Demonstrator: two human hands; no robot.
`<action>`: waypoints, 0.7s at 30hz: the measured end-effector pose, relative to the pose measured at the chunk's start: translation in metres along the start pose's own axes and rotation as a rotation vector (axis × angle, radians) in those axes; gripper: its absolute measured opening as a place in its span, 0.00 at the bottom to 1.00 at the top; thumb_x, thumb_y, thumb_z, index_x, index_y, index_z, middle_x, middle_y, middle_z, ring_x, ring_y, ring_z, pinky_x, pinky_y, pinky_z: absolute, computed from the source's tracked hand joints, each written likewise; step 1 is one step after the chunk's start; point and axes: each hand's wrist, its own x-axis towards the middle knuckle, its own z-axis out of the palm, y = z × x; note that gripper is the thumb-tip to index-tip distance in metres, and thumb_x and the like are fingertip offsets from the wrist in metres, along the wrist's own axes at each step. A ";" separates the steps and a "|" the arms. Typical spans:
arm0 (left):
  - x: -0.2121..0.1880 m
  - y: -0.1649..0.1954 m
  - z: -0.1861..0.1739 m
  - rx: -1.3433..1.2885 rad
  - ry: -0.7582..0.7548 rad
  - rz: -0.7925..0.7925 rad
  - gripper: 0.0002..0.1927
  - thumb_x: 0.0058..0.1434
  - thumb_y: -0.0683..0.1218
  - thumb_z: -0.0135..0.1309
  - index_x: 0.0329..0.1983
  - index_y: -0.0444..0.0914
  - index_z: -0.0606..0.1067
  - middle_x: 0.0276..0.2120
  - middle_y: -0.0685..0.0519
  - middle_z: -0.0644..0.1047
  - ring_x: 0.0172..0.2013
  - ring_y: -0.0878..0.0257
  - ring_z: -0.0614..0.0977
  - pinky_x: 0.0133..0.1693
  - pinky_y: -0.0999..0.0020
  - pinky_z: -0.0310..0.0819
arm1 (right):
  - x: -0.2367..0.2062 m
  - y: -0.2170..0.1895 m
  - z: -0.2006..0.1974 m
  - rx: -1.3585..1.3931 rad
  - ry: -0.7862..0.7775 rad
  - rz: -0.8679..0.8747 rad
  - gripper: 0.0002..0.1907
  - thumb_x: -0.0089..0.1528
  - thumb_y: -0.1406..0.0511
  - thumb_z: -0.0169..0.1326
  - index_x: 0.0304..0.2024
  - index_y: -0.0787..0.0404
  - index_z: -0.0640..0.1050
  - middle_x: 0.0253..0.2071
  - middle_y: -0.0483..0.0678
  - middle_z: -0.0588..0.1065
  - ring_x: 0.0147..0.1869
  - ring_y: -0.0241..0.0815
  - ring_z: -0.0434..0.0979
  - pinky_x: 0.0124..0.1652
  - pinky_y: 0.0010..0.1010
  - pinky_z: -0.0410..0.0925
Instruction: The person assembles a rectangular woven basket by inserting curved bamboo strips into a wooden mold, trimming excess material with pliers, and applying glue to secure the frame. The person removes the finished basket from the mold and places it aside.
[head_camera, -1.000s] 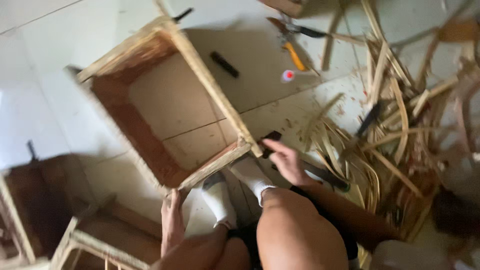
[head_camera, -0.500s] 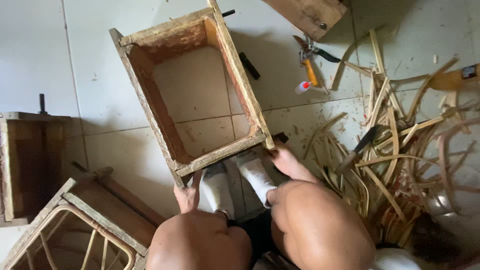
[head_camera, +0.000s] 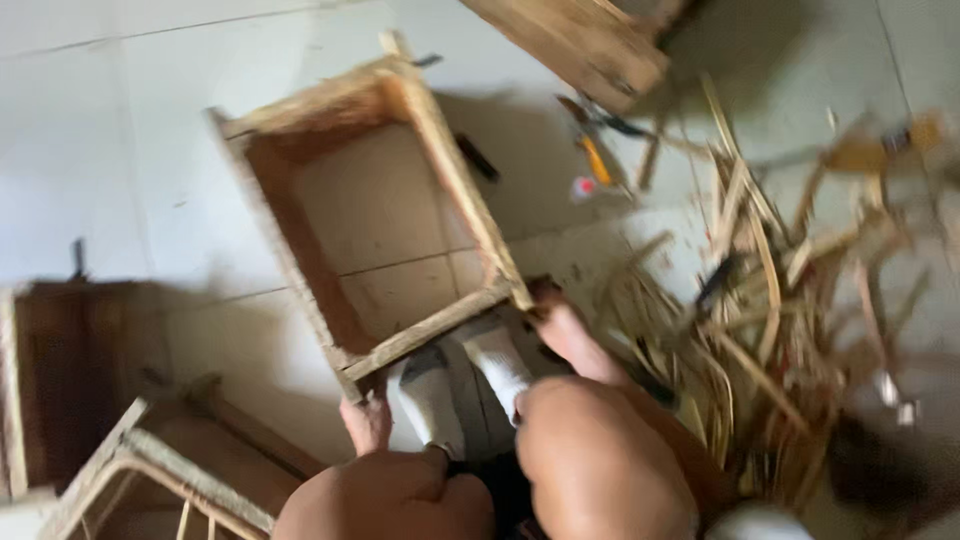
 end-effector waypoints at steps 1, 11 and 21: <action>-0.001 -0.003 -0.004 0.066 -0.037 -0.057 0.20 0.65 0.51 0.58 0.54 0.34 0.78 0.48 0.44 0.83 0.48 0.55 0.83 0.50 0.62 0.74 | -0.002 0.008 0.001 -0.405 -0.017 -0.122 0.10 0.62 0.66 0.56 0.44 0.62 0.79 0.46 0.50 0.81 0.49 0.45 0.78 0.56 0.43 0.73; -0.008 -0.011 -0.015 0.119 -0.120 -0.082 0.24 0.68 0.50 0.54 0.62 0.30 0.72 0.54 0.42 0.79 0.52 0.52 0.77 0.54 0.60 0.68 | -0.020 0.030 0.011 0.898 0.115 0.161 0.10 0.64 0.68 0.49 0.45 0.65 0.78 0.44 0.50 0.77 0.49 0.41 0.77 0.56 0.38 0.71; -0.011 0.000 -0.020 0.127 -0.095 -0.092 0.24 0.67 0.50 0.55 0.61 0.31 0.72 0.54 0.42 0.79 0.52 0.52 0.78 0.54 0.60 0.68 | -0.028 0.010 0.014 0.709 0.116 0.241 0.06 0.62 0.69 0.49 0.38 0.65 0.75 0.39 0.51 0.73 0.43 0.42 0.72 0.47 0.35 0.68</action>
